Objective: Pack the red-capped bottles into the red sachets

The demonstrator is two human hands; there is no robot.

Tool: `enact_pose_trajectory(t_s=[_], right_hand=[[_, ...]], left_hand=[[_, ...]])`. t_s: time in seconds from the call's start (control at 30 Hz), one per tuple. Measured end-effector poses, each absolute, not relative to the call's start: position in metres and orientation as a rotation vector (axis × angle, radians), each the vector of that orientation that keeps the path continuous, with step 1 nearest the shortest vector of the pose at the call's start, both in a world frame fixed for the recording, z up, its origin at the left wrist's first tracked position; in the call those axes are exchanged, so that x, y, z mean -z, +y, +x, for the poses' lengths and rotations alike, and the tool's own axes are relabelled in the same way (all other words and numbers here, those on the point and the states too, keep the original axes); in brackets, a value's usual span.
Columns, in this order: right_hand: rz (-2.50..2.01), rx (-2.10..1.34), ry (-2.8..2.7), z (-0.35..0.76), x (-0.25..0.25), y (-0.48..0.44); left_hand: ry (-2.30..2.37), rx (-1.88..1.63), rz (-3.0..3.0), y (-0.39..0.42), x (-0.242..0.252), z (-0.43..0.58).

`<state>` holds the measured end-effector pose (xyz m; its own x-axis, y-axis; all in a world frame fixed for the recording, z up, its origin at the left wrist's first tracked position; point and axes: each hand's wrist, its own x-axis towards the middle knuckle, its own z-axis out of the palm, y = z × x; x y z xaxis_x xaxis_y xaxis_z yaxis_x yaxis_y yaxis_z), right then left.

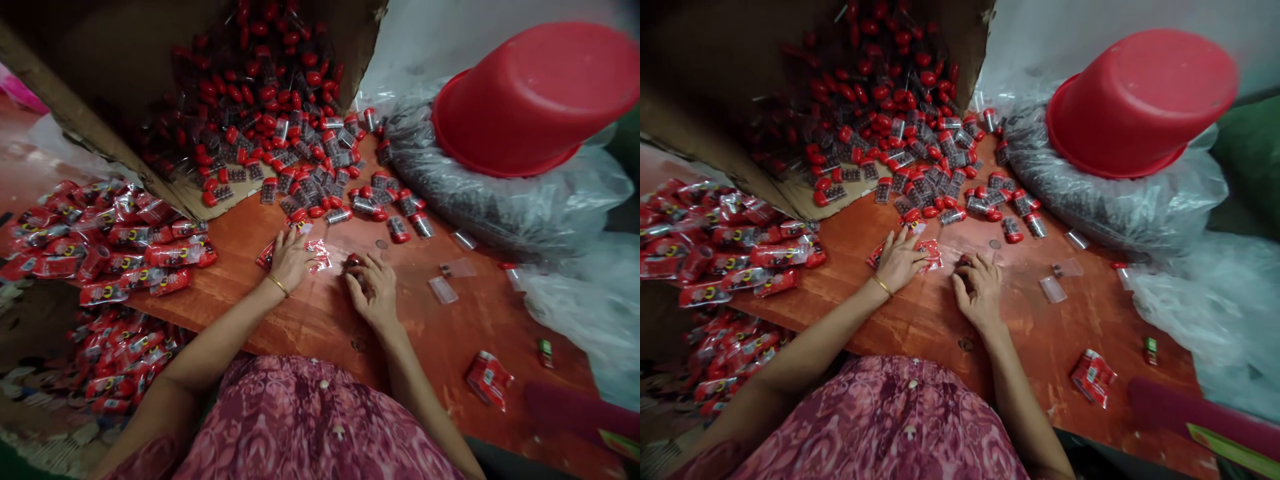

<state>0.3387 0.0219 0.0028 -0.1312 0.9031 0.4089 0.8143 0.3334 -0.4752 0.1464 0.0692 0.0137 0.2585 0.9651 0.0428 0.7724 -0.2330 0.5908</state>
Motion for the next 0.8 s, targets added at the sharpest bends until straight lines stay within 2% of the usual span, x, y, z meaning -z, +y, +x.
enact_pose_trajectory(t_s=[0.17, 0.37, 0.43, 0.53, 0.67, 0.8], right_hand=[[-1.503, -0.325, -1.811, 0.326, -0.017, 0.02], [-1.332, -1.003, -1.389, 0.286, -0.027, 0.031], [-1.253, -1.132, -1.278, 0.277, -0.03, 0.035], [-1.248, -1.164, -1.198, 0.274, -0.033, 0.037], [-1.277, -1.104, -1.281, 0.277, -0.031, 0.031], [-1.298, -1.086, -1.355, 0.275, -0.024, 0.02]], left_hand=[[1.557, -0.856, 1.829, 0.067, -0.013, 0.149], [1.453, -1.139, 1.424, 0.058, -0.042, 0.155], [1.389, -1.2, 1.315, 0.054, -0.049, 0.156], [1.32, -1.186, 1.039, 0.047, -0.054, 0.152], [1.143, -0.949, 0.77, 0.037, -0.059, 0.147], [1.182, -0.956, 0.685, 0.028, -0.054, 0.147]])
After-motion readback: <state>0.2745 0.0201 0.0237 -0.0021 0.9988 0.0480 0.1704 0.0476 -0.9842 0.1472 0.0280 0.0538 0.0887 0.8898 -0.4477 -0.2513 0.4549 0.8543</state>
